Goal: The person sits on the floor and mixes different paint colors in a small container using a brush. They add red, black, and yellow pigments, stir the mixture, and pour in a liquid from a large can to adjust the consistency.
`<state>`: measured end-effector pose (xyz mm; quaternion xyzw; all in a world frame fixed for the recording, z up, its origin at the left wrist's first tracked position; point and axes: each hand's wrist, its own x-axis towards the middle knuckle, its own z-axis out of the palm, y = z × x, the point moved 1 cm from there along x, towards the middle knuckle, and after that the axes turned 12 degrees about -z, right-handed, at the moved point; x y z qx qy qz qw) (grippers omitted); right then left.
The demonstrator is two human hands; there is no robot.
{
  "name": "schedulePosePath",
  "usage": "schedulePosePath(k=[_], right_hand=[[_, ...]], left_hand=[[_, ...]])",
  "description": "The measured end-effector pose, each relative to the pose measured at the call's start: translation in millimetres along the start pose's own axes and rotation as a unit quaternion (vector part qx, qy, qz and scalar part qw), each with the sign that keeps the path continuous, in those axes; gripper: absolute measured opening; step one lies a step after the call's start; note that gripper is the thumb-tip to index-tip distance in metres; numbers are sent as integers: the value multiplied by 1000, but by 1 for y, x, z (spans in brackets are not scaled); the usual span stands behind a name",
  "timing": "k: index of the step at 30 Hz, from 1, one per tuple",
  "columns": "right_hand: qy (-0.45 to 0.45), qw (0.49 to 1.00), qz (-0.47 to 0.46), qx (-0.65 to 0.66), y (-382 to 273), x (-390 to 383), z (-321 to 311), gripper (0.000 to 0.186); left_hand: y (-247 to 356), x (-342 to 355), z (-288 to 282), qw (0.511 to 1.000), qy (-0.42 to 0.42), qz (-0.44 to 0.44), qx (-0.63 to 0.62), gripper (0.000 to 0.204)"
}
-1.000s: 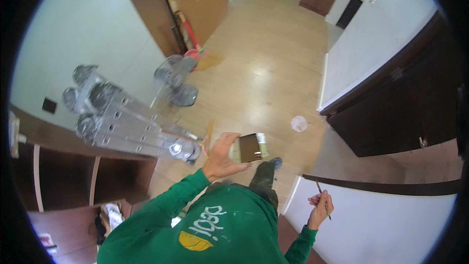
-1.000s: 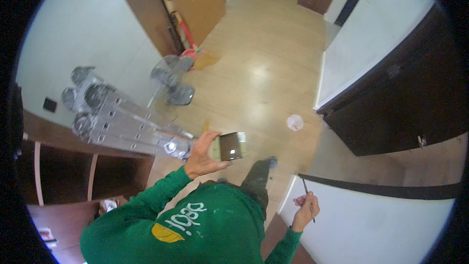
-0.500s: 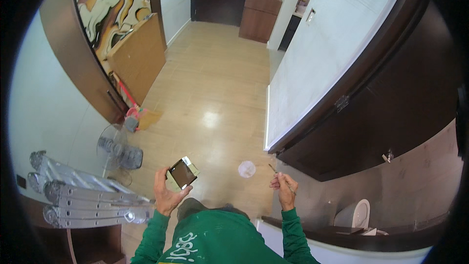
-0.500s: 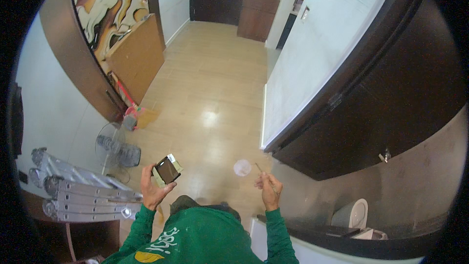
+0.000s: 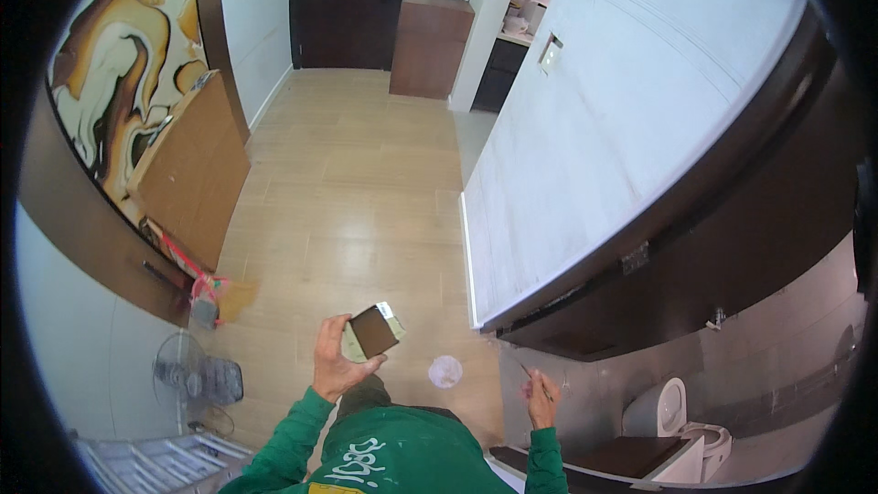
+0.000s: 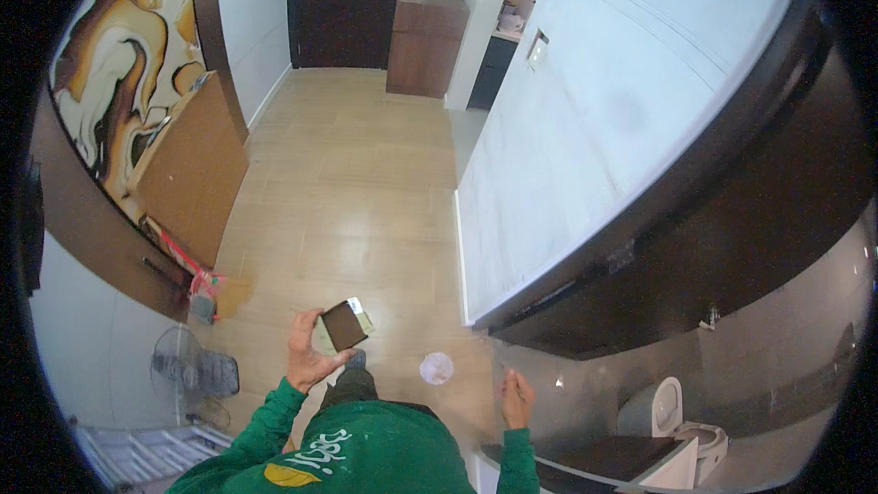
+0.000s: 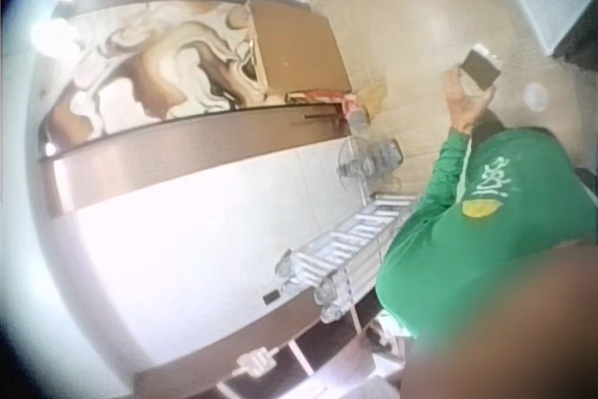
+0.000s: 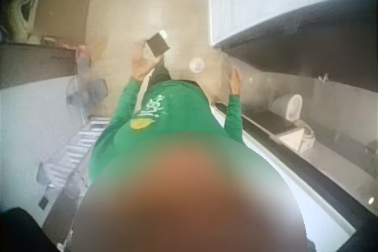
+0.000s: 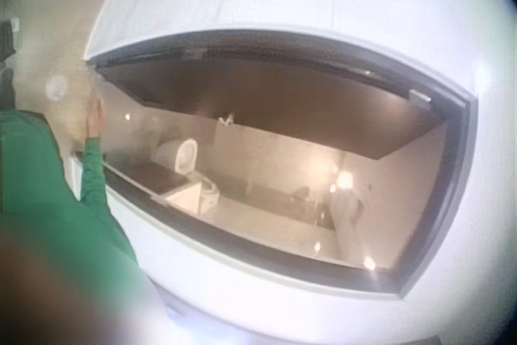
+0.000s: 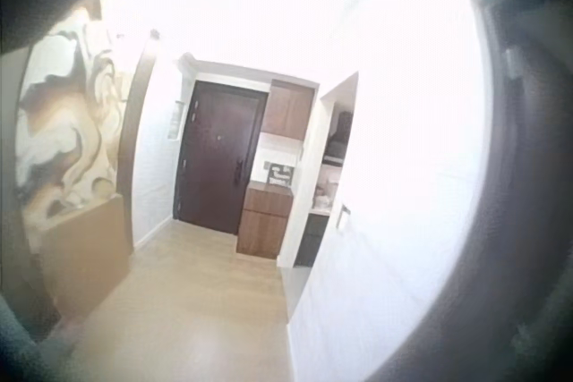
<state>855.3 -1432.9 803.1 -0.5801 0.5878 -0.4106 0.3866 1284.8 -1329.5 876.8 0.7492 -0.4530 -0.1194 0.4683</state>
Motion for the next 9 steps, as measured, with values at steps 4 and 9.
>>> schedulePosePath(k=[4,9], right_hand=[[51,985,129,-97,68,6,15,33],[136,904,397,-74,153,-32,38,33]], left_hand=[[-20,99,-7,998,-38,34,-27,87],[-34,207,-21,997,-70,41,-16,87]])
